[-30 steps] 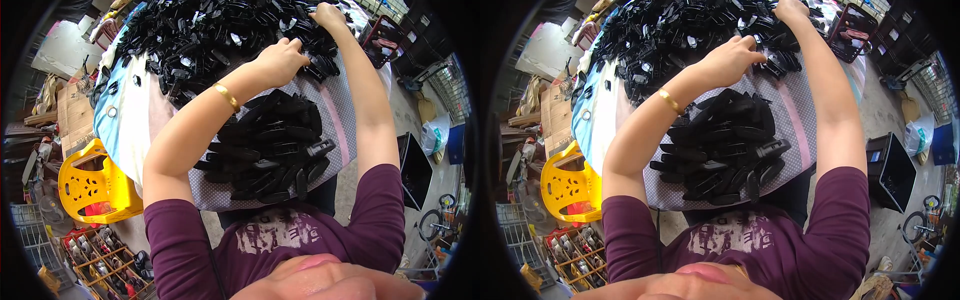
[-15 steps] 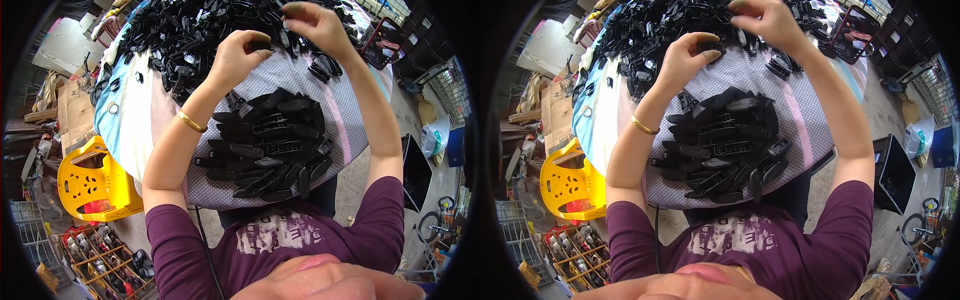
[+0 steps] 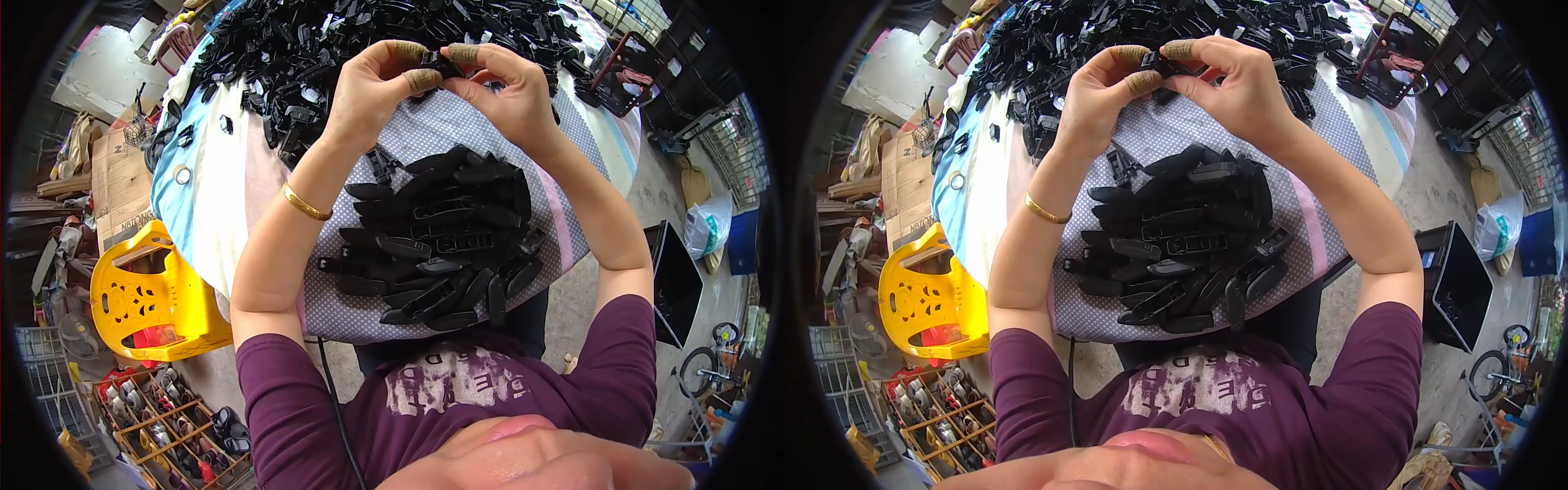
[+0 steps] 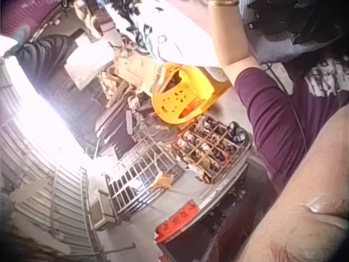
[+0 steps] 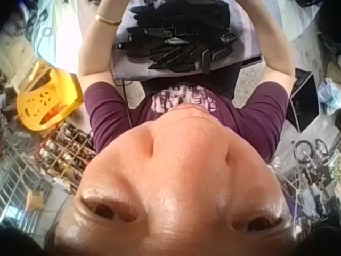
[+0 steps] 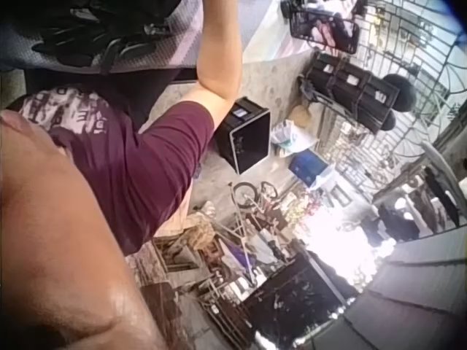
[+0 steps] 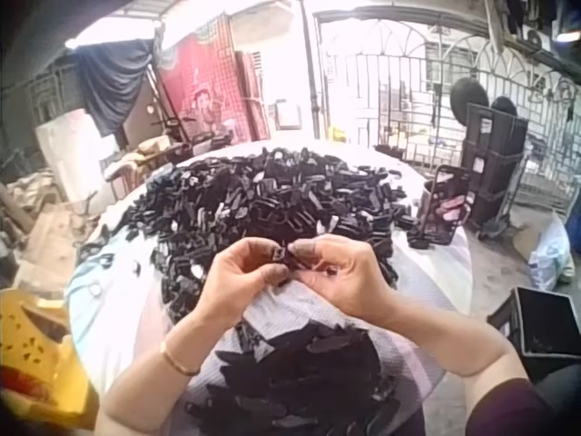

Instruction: Manually sort and inspect small black plastic components on a table.

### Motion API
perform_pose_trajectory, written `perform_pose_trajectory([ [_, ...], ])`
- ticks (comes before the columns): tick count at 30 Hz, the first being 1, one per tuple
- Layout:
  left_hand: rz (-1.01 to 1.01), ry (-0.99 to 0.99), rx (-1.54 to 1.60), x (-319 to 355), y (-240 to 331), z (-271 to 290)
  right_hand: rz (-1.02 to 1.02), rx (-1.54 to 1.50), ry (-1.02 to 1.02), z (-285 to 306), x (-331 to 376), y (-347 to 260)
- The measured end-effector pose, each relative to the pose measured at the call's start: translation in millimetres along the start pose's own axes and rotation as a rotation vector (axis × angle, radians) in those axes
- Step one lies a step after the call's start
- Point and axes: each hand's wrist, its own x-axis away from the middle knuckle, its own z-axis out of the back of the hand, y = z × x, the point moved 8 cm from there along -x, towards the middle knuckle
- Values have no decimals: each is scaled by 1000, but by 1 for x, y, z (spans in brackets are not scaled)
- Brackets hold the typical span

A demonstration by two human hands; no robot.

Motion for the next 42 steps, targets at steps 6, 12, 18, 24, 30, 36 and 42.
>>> perform_pose_trajectory([
  [6, 41, 32, -7, 2, -4, 1, 77, 180, -28, -3, 3, -7],
  [12, 40, 185, 115, 9, -7, -4, 61, 355, -2, -12, 4, -10],
  [18, -50, 78, -10, 7, 9, -11, -321, -38, -296, -27, 14, 30],
  [24, -25, 37, -13, 7, 14, -11, -277, 45, -384, -30, 15, 23],
  [30, 47, -416, -394, 23, 21, -56, -344, 612, -127, 72, -48, 93],
  [36, -84, -381, -548, 9, 2, -68, -76, 285, -197, 122, -31, 182],
  [42, -284, -189, -1270, -5, -31, -35, -461, 825, -275, 93, -50, 188],
])
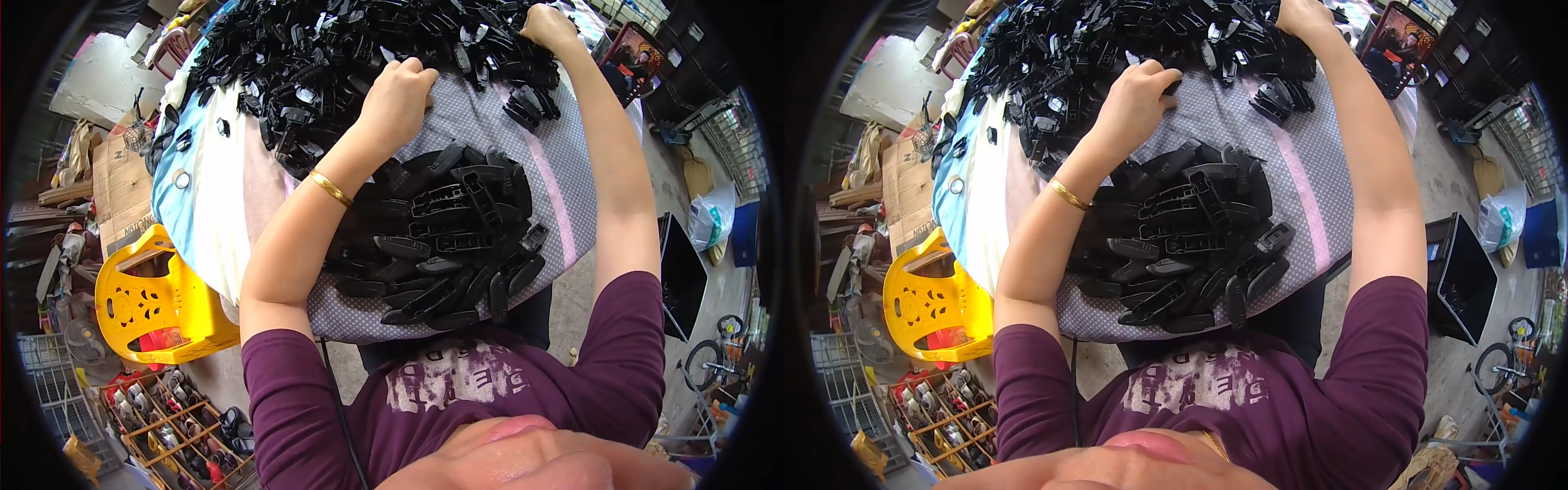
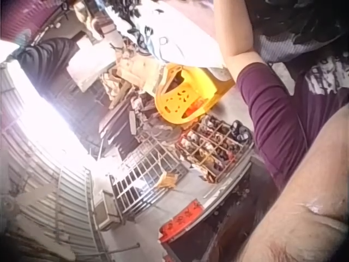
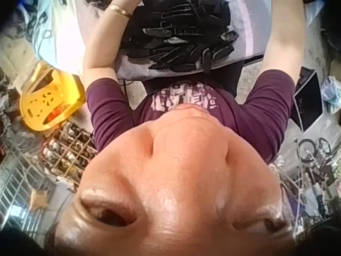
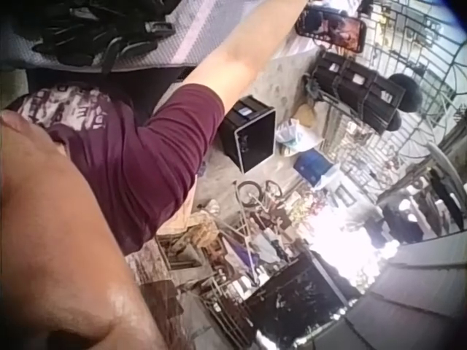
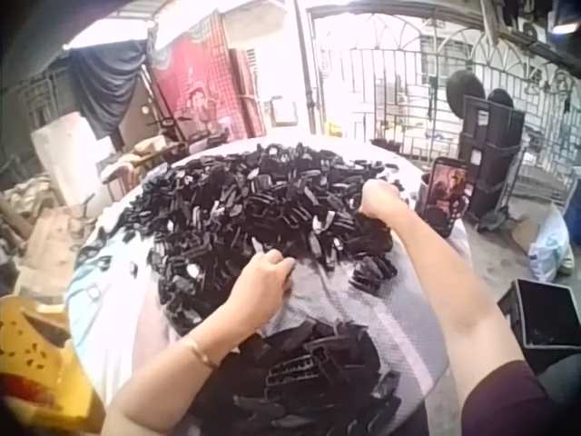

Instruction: Manually sort and inspect small black plastic components on a table.

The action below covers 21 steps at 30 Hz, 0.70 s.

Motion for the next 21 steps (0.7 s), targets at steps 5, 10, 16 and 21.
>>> perform_pose_trajectory([
  [5, 13, 7, -116, 1, -2, -3, -169, 180, -214, 17, 25, -20],
  [10, -28, 66, -134, 9, 1, 1, -128, 299, -142, -6, 11, 8],
  [16, 185, 35, 547, 10, -13, 7, 35, -93, 318, 55, 53, -57],
  [21, 572, 118, 1549, 15, -44, 2, -141, -1314, -181, 9, 85, -129],
])
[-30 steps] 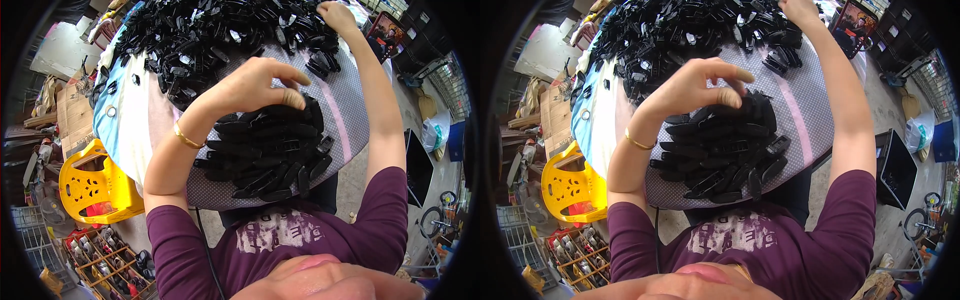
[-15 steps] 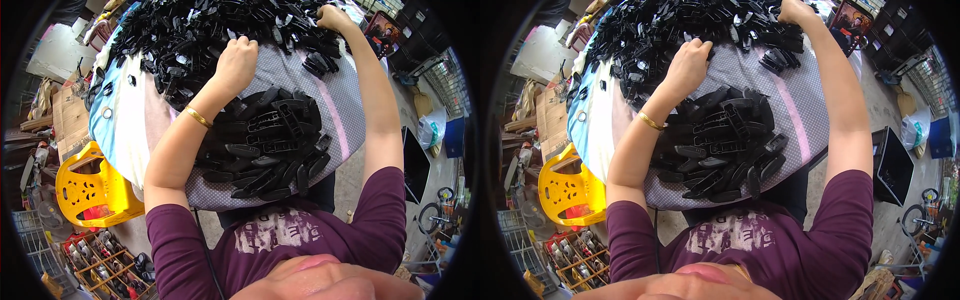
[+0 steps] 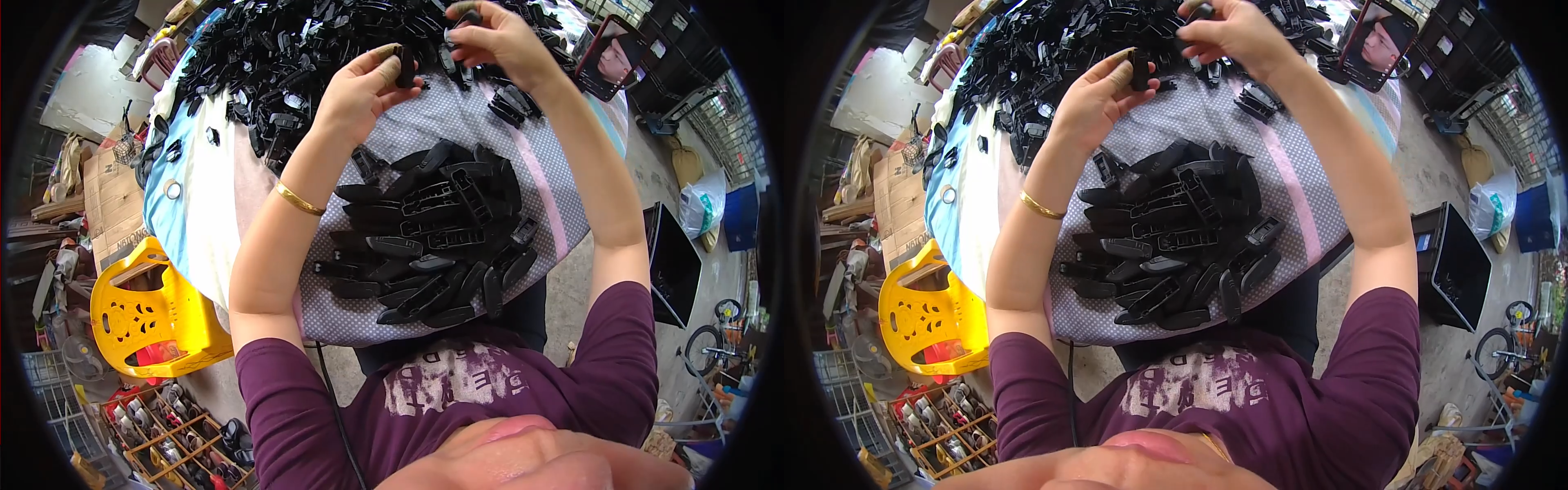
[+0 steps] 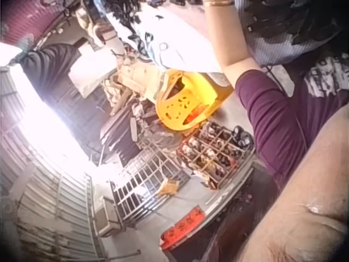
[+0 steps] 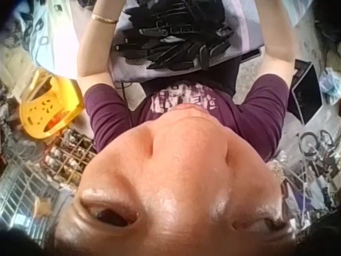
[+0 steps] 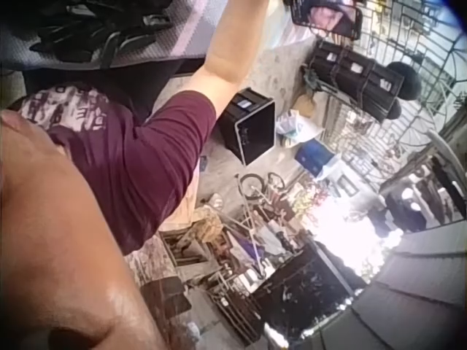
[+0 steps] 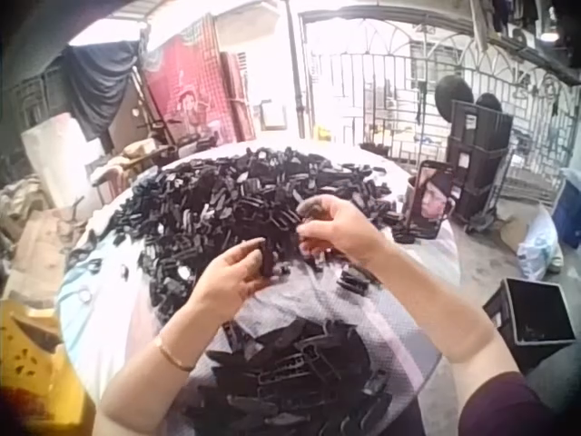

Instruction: Manually sort and inspect small black plastic components on a table.

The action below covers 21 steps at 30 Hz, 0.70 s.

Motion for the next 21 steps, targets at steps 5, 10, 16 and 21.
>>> perform_pose_trajectory([
  [5, 15, -108, 133, 2, -5, -20, 85, -87, -105, -13, 11, 16],
  [10, -76, -162, 125, 4, 1, -23, 58, 162, -115, -15, 20, 19],
  [16, -85, -83, -110, 9, 12, -21, 409, 379, -143, -17, 23, -2],
  [21, -43, -114, 27, 10, 19, -25, 359, 290, -155, -21, 22, 3],
])
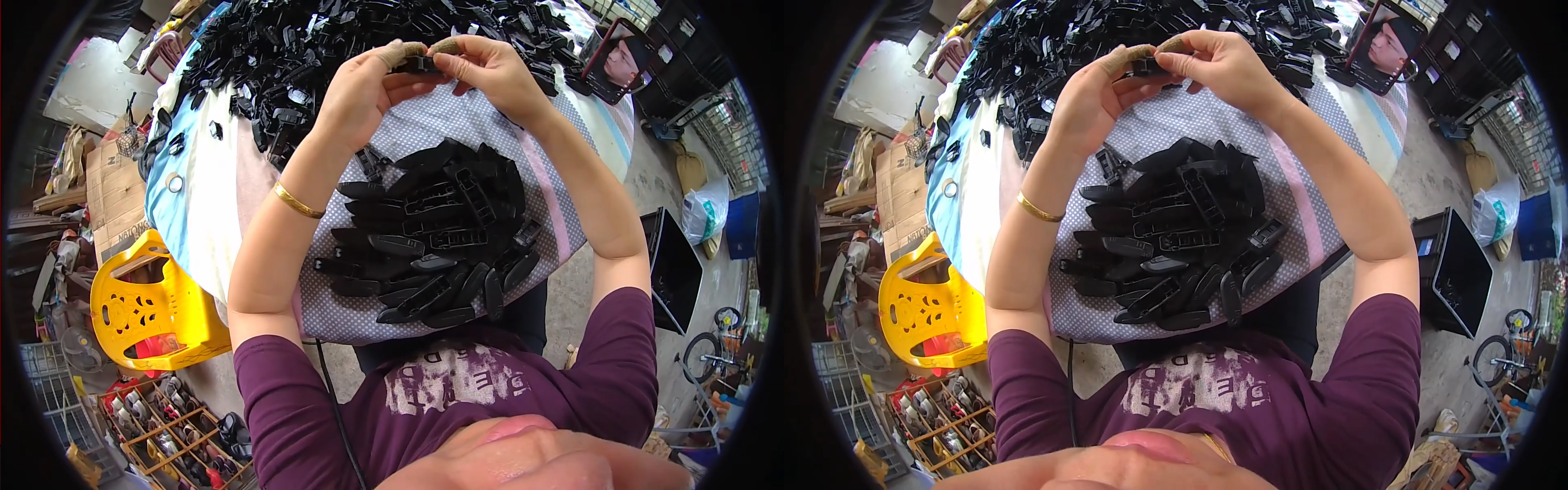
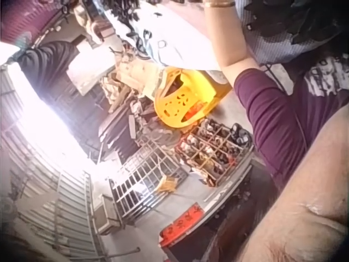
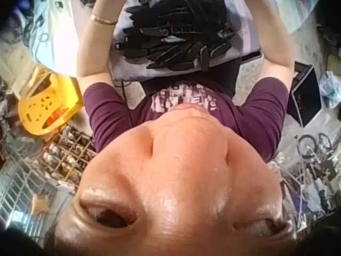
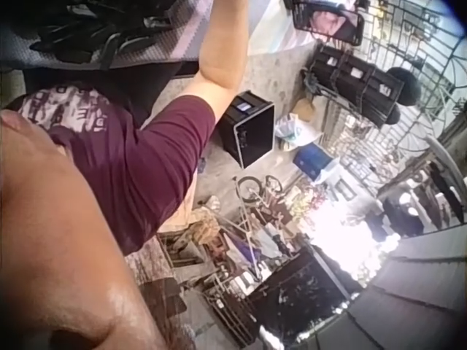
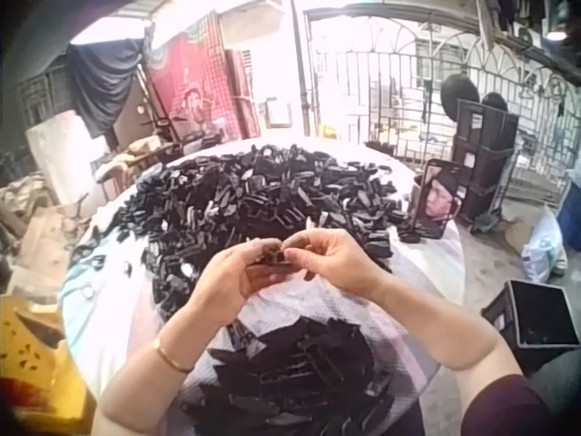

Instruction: Manually sort and inspect small black plastic components on a table.

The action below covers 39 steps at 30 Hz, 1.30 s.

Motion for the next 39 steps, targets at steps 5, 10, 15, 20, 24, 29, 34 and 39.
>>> perform_pose_trajectory([
  [5, -79, -90, -91, 1, -3, -6, -109, -105, 75, 7, 2, 9],
  [10, -32, -4, -227, 2, -6, 2, -117, -152, 108, 1, 5, 7],
  [15, -153, 73, -236, 4, 1, 0, -154, -209, 95, -1, 5, 9],
  [20, -169, 135, -210, 6, -1, 4, -126, -173, 121, -1, 7, 5],
  [24, -208, 171, -244, 6, 1, 6, -74, -61, 153, 0, 8, 3],
  [29, -177, 133, -295, 2, -2, 6, -79, -45, 151, -1, 10, 1],
  [34, -150, 92, -24, 1, -12, 0, 173, 198, 257, -3, 11, -12],
  [39, -149, 83, -7, -1, -6, 8, 158, 359, 193, -13, 9, -12],
])
